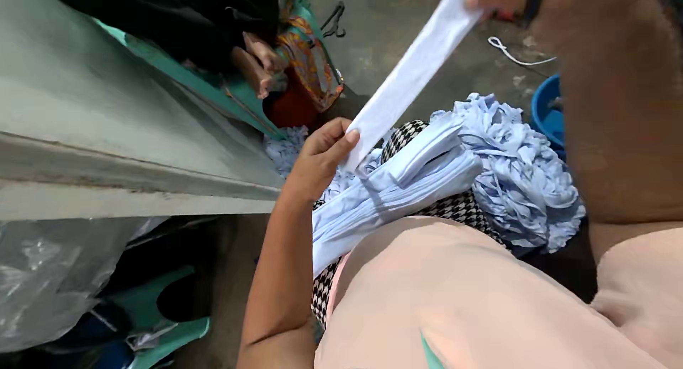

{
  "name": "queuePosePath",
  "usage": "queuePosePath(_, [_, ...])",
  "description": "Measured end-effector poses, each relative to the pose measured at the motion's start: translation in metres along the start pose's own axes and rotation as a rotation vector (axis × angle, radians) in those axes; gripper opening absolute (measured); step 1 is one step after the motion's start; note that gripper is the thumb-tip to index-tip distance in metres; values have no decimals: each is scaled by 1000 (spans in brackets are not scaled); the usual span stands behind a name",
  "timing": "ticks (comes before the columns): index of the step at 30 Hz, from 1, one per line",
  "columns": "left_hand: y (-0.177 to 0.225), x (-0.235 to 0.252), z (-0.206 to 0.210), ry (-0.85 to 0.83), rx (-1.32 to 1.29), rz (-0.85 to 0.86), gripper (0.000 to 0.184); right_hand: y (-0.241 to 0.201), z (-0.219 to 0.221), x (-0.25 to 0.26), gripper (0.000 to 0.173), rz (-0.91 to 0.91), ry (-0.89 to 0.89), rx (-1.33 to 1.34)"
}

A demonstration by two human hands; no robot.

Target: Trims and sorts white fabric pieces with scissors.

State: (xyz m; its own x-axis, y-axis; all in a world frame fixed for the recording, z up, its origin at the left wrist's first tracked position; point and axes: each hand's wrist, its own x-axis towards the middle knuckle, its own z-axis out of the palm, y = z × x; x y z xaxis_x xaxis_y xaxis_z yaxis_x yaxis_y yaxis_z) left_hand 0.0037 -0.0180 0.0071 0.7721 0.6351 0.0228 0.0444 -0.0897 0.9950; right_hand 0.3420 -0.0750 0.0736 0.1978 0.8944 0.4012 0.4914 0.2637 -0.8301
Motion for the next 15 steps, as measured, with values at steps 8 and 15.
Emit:
queuePosePath(8, [-30, 0, 51, 19, 118, -314, 21, 97, 16, -70, 18, 657, -109, 157])
queuePosePath(15, [-48, 5, 64, 63, 81, -424, 18, 140, 25, -72, 22, 732, -154, 154])
